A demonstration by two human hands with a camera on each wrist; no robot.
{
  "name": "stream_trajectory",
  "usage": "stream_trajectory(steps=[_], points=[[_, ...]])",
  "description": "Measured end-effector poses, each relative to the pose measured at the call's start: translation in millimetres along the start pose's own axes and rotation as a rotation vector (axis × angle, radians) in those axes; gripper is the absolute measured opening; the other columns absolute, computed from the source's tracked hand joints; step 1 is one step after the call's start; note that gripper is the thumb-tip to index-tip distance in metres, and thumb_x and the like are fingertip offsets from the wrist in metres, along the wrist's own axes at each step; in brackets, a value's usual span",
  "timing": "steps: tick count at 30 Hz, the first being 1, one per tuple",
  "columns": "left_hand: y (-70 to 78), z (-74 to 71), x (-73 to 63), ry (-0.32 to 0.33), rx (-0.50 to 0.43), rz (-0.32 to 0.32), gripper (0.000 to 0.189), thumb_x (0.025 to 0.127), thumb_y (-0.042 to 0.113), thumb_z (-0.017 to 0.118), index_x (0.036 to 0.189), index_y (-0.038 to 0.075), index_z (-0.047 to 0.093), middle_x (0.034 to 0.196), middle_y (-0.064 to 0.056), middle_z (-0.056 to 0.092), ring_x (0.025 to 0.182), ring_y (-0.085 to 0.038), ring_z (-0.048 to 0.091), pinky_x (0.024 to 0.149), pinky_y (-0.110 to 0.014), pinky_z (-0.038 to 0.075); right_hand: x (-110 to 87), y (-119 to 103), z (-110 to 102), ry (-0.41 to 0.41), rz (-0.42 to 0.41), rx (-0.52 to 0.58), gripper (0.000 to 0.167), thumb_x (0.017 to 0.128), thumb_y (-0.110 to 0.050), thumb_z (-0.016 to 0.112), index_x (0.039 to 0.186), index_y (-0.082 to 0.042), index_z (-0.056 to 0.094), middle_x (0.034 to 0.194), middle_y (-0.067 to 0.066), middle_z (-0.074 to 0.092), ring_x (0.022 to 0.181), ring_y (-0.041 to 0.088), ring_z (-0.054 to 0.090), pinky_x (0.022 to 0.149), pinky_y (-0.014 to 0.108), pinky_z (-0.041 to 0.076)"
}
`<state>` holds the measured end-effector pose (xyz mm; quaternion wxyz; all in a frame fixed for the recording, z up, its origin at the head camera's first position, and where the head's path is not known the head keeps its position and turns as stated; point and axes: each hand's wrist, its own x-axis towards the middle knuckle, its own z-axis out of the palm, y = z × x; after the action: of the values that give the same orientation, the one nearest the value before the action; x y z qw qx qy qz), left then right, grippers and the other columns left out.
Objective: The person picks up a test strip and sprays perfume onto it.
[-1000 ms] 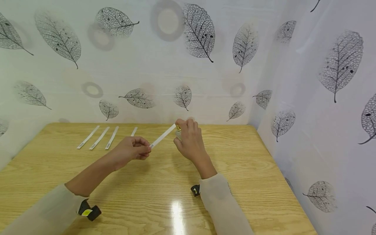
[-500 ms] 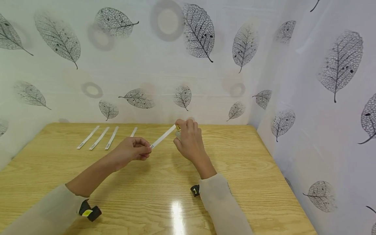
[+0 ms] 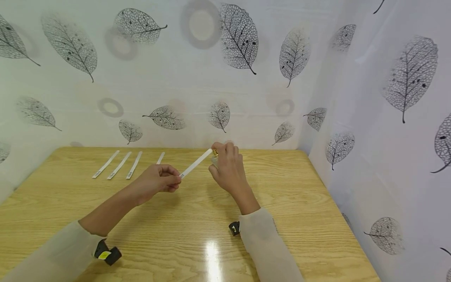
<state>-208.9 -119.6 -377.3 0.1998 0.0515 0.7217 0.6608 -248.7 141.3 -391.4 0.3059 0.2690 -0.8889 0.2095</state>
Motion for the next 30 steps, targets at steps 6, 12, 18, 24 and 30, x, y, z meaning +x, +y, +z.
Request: stream_trajectory(steps=[6, 12, 18, 24, 30], points=[[0.6, -0.2, -0.3, 0.009, 0.003, -0.001, 0.018, 0.099, 0.006, 0.068, 0.110, -0.006, 0.061, 0.096, -0.014, 0.068, 0.093, -0.030, 0.068, 0.086, -0.039, 0.061, 0.0, -0.5, -1.4, -0.011, 0.006, -0.009, 0.055, 0.082, -0.007, 0.067, 0.130, -0.012, 0.039, 0.105, 0.014, 0.047, 0.079, 0.029, 0.043, 0.061, 0.038, 0.036], [0.6, -0.4, -0.2, 0.009, 0.004, -0.001, 0.018, 0.099, 0.006, 0.068, 0.110, -0.005, 0.061, 0.095, -0.013, 0.068, 0.091, -0.028, 0.068, 0.086, -0.039, 0.061, 0.3, -1.4, -2.2, -0.017, 0.010, -0.006, 0.055, 0.083, -0.007, 0.068, 0.129, -0.012, 0.039, 0.105, 0.014, 0.048, 0.081, 0.030, 0.044, 0.061, 0.039, 0.036], [1.2, 0.3, -0.9, 0.008, 0.006, 0.000, 0.017, 0.099, 0.006, 0.068, 0.110, -0.005, 0.061, 0.095, -0.013, 0.068, 0.091, -0.027, 0.069, 0.089, -0.043, 0.061, 0.2, -3.2, -3.3, -0.021, 0.001, 0.006, 0.055, 0.083, -0.006, 0.068, 0.129, -0.012, 0.039, 0.105, 0.014, 0.048, 0.080, 0.029, 0.043, 0.062, 0.038, 0.035], [1.6, 0.9, -1.3, 0.007, 0.011, 0.002, 0.016, 0.099, 0.006, 0.067, 0.110, -0.006, 0.061, 0.095, -0.013, 0.068, 0.092, -0.029, 0.068, 0.089, -0.043, 0.061, 0.2, -3.1, -3.4, -0.020, -0.004, 0.011, 0.055, 0.082, -0.006, 0.068, 0.129, -0.012, 0.039, 0.104, 0.014, 0.047, 0.080, 0.029, 0.042, 0.062, 0.038, 0.035], [1.3, 0.8, -0.6, 0.006, 0.013, 0.000, 0.016, 0.099, 0.006, 0.067, 0.110, -0.006, 0.061, 0.095, -0.013, 0.068, 0.093, -0.030, 0.068, 0.089, -0.043, 0.061, -0.1, -2.2, -2.7, -0.022, -0.012, 0.020, 0.054, 0.084, -0.005, 0.067, 0.128, -0.010, 0.038, 0.105, 0.015, 0.047, 0.081, 0.030, 0.042, 0.063, 0.039, 0.036]])
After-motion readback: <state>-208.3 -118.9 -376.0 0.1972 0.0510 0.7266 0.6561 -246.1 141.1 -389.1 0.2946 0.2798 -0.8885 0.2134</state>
